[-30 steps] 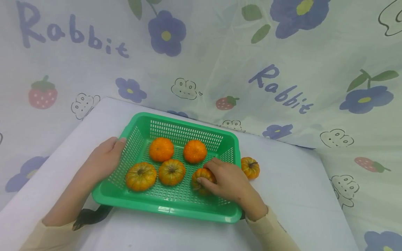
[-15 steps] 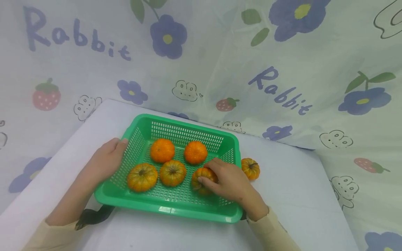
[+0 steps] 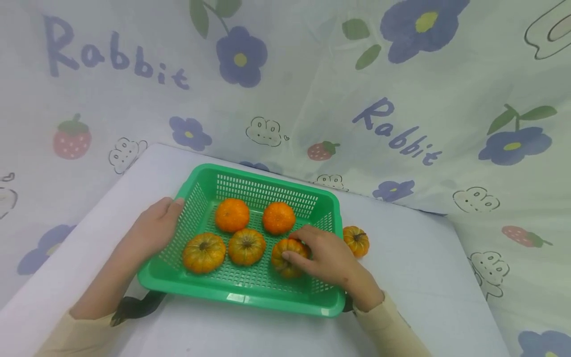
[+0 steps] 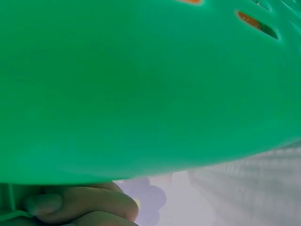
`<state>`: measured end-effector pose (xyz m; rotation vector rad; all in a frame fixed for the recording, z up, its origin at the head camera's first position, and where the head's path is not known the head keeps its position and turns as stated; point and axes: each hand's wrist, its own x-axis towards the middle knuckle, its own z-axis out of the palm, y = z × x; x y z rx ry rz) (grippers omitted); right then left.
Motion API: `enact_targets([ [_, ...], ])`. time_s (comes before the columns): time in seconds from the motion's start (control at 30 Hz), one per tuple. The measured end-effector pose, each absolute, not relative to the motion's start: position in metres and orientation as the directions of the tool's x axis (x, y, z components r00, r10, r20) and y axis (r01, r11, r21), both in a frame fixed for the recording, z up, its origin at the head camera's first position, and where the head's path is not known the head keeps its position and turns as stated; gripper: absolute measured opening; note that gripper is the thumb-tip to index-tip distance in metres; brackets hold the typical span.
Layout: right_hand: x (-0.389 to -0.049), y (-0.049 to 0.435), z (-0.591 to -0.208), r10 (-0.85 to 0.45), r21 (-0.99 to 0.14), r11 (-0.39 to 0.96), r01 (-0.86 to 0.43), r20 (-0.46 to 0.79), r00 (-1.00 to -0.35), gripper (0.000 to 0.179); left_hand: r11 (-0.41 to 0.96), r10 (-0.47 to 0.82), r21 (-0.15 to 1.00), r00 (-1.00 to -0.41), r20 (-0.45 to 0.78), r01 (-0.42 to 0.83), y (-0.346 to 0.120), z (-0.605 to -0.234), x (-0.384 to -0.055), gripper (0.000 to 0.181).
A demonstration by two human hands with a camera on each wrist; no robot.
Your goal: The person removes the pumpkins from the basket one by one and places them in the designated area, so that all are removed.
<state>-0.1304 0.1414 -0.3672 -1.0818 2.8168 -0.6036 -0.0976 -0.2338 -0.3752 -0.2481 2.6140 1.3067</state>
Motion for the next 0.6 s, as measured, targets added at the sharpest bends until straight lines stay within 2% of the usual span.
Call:
enact_targets([
  [0.13,-0.131,0.143,-0.367,-0.659,-0.403,0.665,-0.629,0.080,-0.748,0.046,0.586,-0.056,0.773,-0.963,-0.262,-0.245,-0.234,-0.376,-0.097,0.064],
  [0.4,-0.134,0.152,-0.364,-0.672,-0.581,0.536,-0.613,0.147,-0.726,0.033,0.580,-0.060,0.776,-0.963,-0.263,-0.248,-0.233,-0.376,-0.098,0.064],
  [0.6,-0.132,0.164,-0.359,-0.653,-0.590,0.496,-0.638,0.231,-0.721,0.030,0.605,-0.065,0.758,-0.964,-0.258,-0.243,-0.234,-0.376,-0.097,0.064],
])
